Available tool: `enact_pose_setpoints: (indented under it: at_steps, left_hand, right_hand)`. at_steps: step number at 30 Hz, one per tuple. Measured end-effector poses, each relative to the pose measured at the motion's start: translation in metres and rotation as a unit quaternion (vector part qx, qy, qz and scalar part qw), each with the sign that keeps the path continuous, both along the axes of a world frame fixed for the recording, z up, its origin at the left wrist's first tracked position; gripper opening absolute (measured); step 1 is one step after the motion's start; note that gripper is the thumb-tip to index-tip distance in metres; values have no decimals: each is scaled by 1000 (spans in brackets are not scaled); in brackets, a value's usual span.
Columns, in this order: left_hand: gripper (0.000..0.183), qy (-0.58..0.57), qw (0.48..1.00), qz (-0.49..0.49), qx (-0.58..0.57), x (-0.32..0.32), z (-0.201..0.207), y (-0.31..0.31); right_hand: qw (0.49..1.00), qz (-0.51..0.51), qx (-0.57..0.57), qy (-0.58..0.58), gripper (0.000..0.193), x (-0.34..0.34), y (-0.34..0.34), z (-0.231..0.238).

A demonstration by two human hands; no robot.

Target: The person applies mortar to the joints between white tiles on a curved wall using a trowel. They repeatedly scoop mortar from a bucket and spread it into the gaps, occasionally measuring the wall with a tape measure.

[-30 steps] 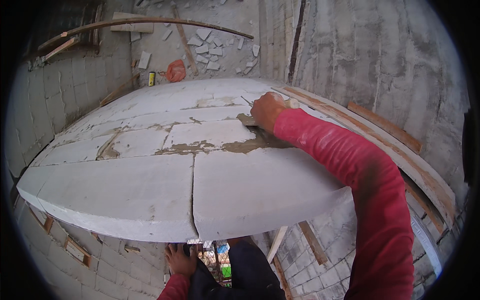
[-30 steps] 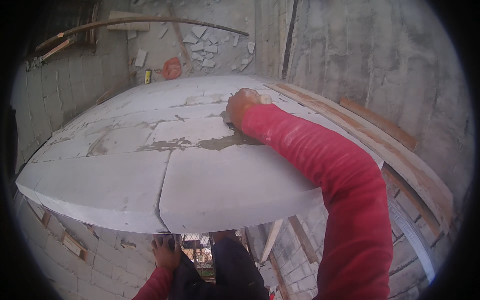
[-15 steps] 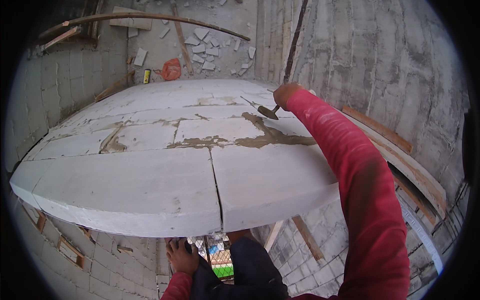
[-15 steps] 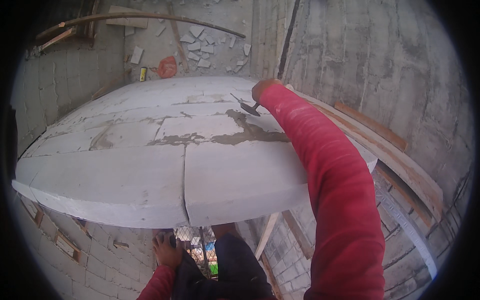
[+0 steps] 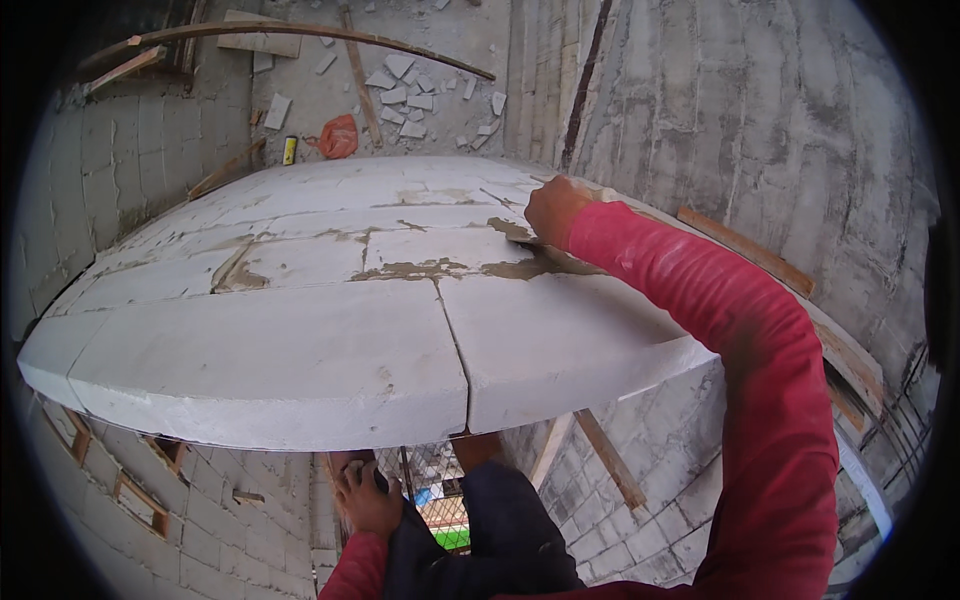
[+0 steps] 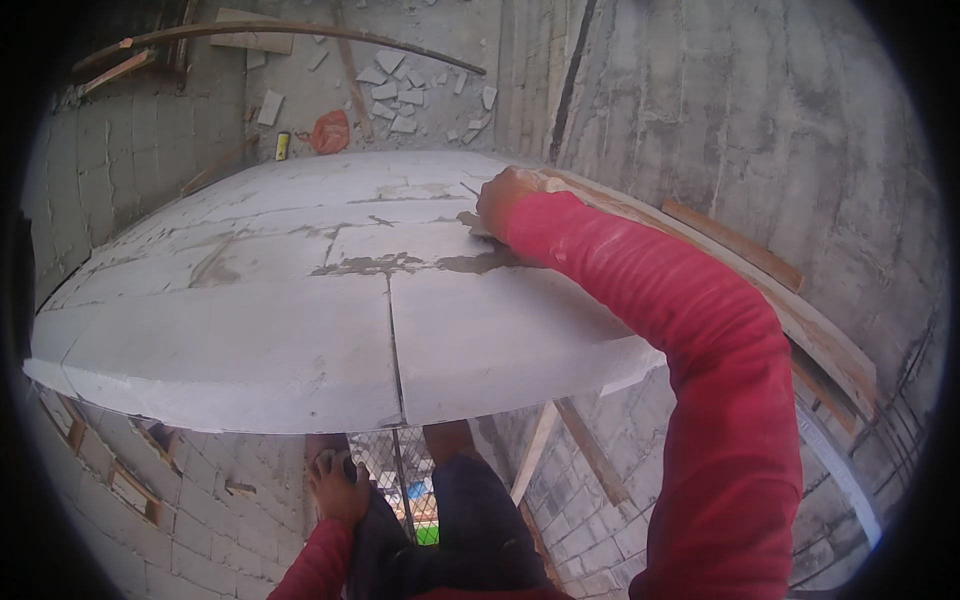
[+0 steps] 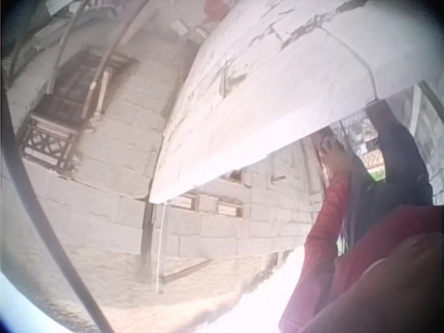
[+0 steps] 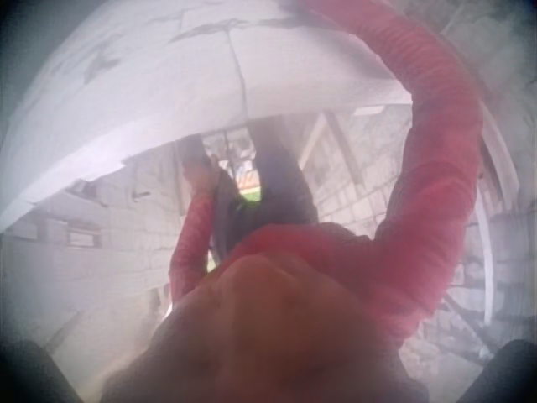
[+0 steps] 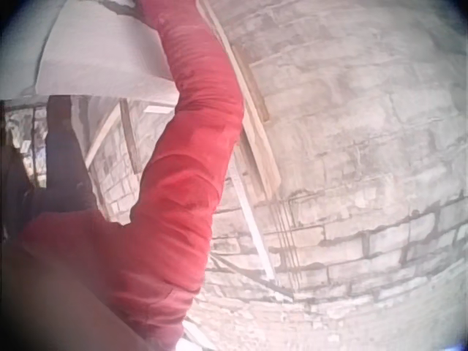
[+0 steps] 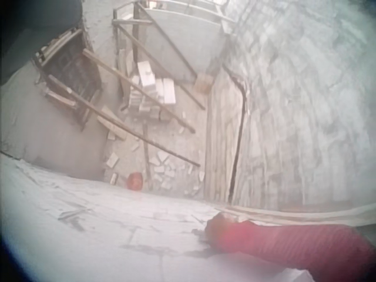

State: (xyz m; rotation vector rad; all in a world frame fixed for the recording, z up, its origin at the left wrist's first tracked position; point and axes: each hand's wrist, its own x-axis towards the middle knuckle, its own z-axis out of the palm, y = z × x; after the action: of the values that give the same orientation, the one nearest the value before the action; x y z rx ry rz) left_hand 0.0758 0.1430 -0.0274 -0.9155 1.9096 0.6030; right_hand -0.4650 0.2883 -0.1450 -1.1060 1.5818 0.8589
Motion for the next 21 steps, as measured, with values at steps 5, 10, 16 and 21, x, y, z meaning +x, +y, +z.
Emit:
enact_pose_setpoints:
  at_steps: [5,10,16,21]
  left_hand:
    - [53,33,999,8,14,-1,3,-10]
    - [55,17,1000,-5,10,-1,4,-16]
    - [61,32,999,-14,-6,6,6,-21]
    - [58,43,999,-16,-2,7,9,-27]
  right_hand:
    - [991,-39,-107,69,19,-46,19,-13]
    - [984,-25,-123,127,20,-8,39,-87]
    - [991,27,-127,27,19,-17,42,-38]
    - [989,25,-83,119,16,-29,60,-46]
